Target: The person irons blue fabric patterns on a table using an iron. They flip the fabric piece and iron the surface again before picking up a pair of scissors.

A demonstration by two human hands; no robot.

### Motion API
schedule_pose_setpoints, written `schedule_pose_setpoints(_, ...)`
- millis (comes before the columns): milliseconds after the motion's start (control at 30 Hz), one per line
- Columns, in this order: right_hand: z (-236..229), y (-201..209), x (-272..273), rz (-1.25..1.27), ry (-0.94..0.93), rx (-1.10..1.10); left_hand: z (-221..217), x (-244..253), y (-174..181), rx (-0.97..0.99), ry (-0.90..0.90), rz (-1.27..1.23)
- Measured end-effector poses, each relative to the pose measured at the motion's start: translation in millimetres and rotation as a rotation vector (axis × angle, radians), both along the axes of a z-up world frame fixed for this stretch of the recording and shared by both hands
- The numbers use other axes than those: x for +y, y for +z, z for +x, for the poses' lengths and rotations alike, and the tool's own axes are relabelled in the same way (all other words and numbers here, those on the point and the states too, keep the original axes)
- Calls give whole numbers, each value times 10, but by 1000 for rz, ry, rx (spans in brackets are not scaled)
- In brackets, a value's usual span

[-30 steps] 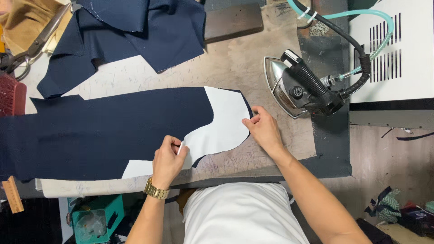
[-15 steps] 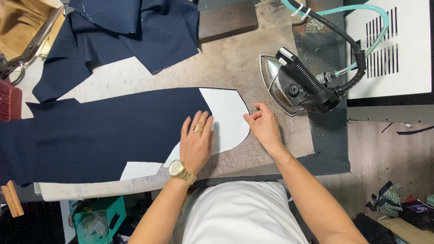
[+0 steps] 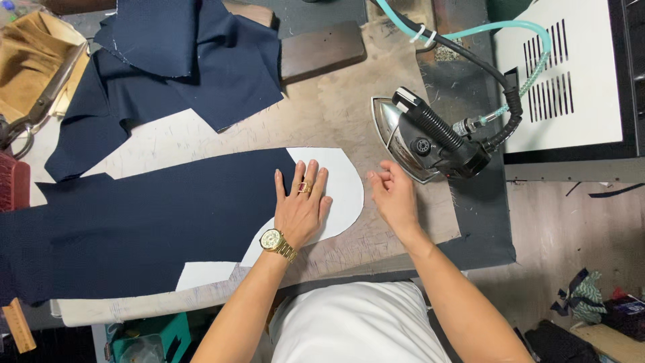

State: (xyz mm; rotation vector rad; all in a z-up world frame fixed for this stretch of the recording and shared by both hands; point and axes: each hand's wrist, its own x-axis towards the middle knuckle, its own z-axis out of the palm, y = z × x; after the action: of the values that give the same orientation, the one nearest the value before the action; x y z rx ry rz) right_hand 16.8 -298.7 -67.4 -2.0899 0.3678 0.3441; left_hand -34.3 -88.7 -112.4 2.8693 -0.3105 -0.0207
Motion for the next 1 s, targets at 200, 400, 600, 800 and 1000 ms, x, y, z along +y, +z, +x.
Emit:
schedule_pose_setpoints(200, 60, -74, 115, 589, 7, 104, 43, 41, 11, 72, -22, 18)
schedule_pose_setpoints(400, 180, 56, -45, 500, -97, -14, 68, 96, 29, 55, -26, 22)
schedule_pose_setpoints(600, 137, -100, -205, 532, -56, -72, 46, 94, -17, 98, -26, 16)
schedule_pose_setpoints(800, 50, -274, -160, 601, 74, 10, 63, 106, -36, 72, -21, 22)
schedule_pose_setpoints(1000, -88, -131, -115, 419, 115, -177, -161, 640, 4, -50, 73, -85)
